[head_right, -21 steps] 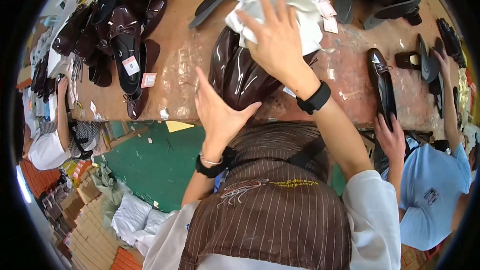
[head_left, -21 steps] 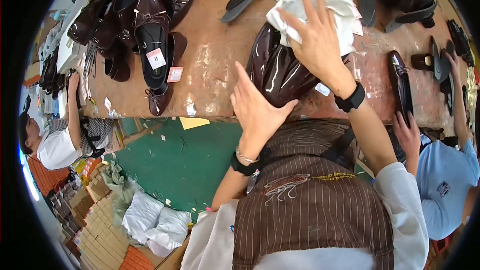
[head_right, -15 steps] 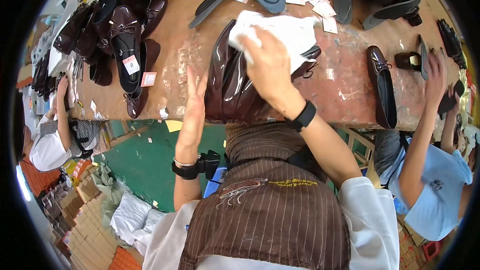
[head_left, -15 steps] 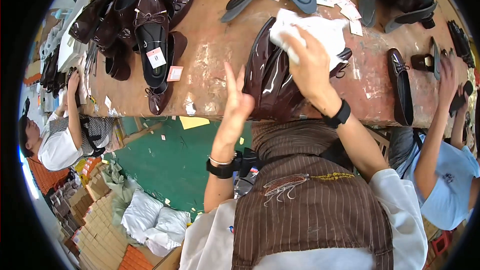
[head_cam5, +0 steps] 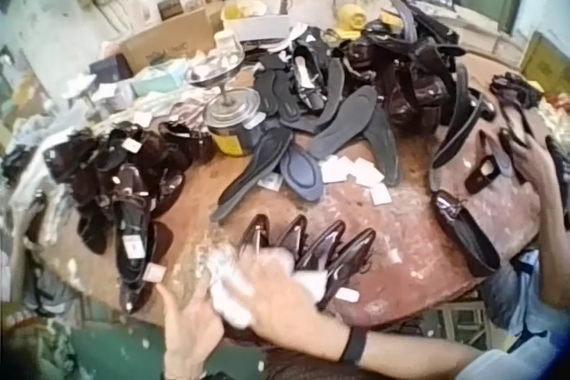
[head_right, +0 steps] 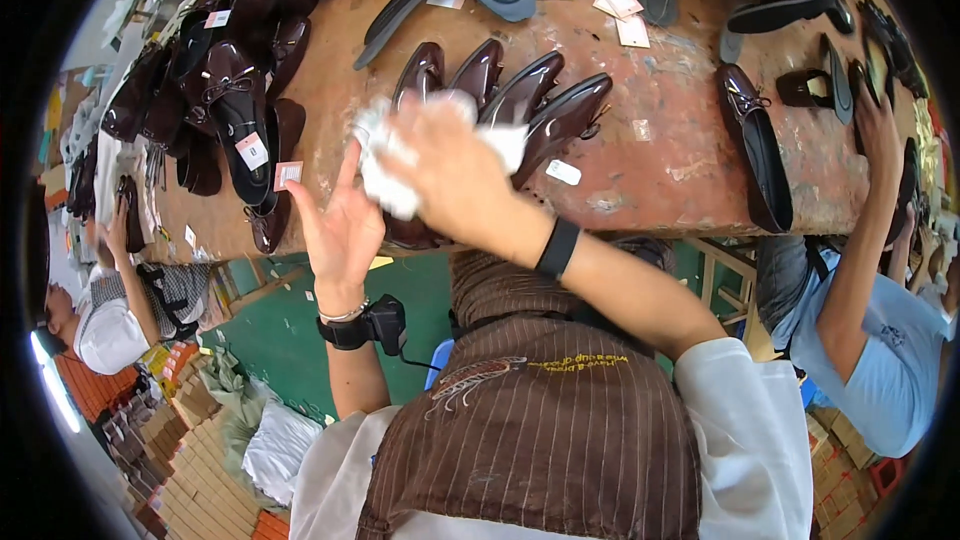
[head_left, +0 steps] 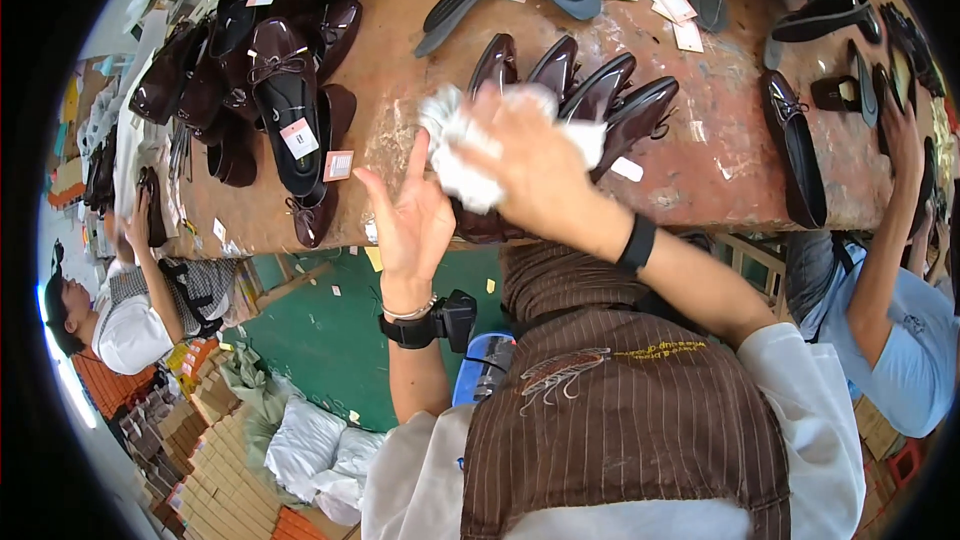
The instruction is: Polishing and tagging leather shoes at a manufacturing workstation.
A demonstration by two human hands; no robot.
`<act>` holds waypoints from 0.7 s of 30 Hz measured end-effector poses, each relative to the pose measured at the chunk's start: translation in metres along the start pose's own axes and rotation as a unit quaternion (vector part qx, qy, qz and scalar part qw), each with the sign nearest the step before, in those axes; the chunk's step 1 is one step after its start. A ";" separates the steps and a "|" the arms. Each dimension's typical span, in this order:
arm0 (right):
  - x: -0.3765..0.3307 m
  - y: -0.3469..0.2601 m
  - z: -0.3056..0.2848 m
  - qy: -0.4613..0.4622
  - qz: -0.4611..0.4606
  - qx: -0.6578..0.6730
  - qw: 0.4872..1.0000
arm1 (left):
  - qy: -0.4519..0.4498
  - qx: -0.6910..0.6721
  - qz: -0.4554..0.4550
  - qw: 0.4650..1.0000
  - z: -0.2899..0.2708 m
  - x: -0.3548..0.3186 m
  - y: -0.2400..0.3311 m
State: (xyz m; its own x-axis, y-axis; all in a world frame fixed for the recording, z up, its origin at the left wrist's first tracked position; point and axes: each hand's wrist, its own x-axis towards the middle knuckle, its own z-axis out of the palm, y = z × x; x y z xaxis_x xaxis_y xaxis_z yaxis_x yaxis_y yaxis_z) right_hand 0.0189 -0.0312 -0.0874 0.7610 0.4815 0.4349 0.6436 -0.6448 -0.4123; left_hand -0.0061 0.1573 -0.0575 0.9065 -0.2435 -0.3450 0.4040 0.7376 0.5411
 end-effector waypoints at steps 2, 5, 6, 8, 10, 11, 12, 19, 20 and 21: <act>-0.028 -0.020 0.008 -0.026 -0.028 0.148 0.988 | -0.017 -0.036 -0.012 0.999 -0.003 -0.001 0.003; -0.066 -0.022 -0.030 -0.115 -0.050 0.273 0.954 | 0.054 0.148 -0.019 0.987 0.009 -0.001 0.006; -0.071 -0.010 -0.052 -0.078 -0.029 0.277 0.957 | 0.055 0.218 0.008 0.974 0.017 0.000 0.003; -0.069 0.021 -0.093 0.048 0.080 0.250 0.964 | 0.048 0.396 0.054 0.915 0.037 0.003 -0.008; -0.049 0.052 -0.108 0.163 0.176 0.077 0.968 | 0.073 0.656 0.088 0.746 0.059 0.002 -0.035; -0.037 0.059 -0.100 0.207 0.217 -0.003 0.954 | 0.076 0.784 0.155 0.596 0.067 0.004 -0.049; -0.030 0.063 -0.094 0.204 0.203 -0.042 0.957 | 0.114 0.849 0.132 0.498 0.074 0.010 -0.066; -0.042 0.023 -0.056 0.095 0.061 0.134 0.984 | 0.166 0.857 0.164 0.460 0.073 0.020 -0.075; -0.044 0.032 -0.071 0.140 0.117 0.077 0.980 | 0.189 0.836 0.150 0.492 0.074 0.020 -0.065; -0.037 0.048 -0.086 0.240 0.173 0.088 0.951 | 0.199 0.819 0.109 0.527 0.077 0.020 -0.060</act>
State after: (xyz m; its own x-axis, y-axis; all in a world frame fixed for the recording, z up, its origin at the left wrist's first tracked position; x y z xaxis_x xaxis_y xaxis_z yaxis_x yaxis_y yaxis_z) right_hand 0.0150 -0.1314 -0.0540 0.8317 -0.0943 0.5471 0.3982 -0.5854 -0.7062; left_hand -0.0033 0.0592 -0.0376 0.9874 0.1265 -0.0951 0.1552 -0.8915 0.4255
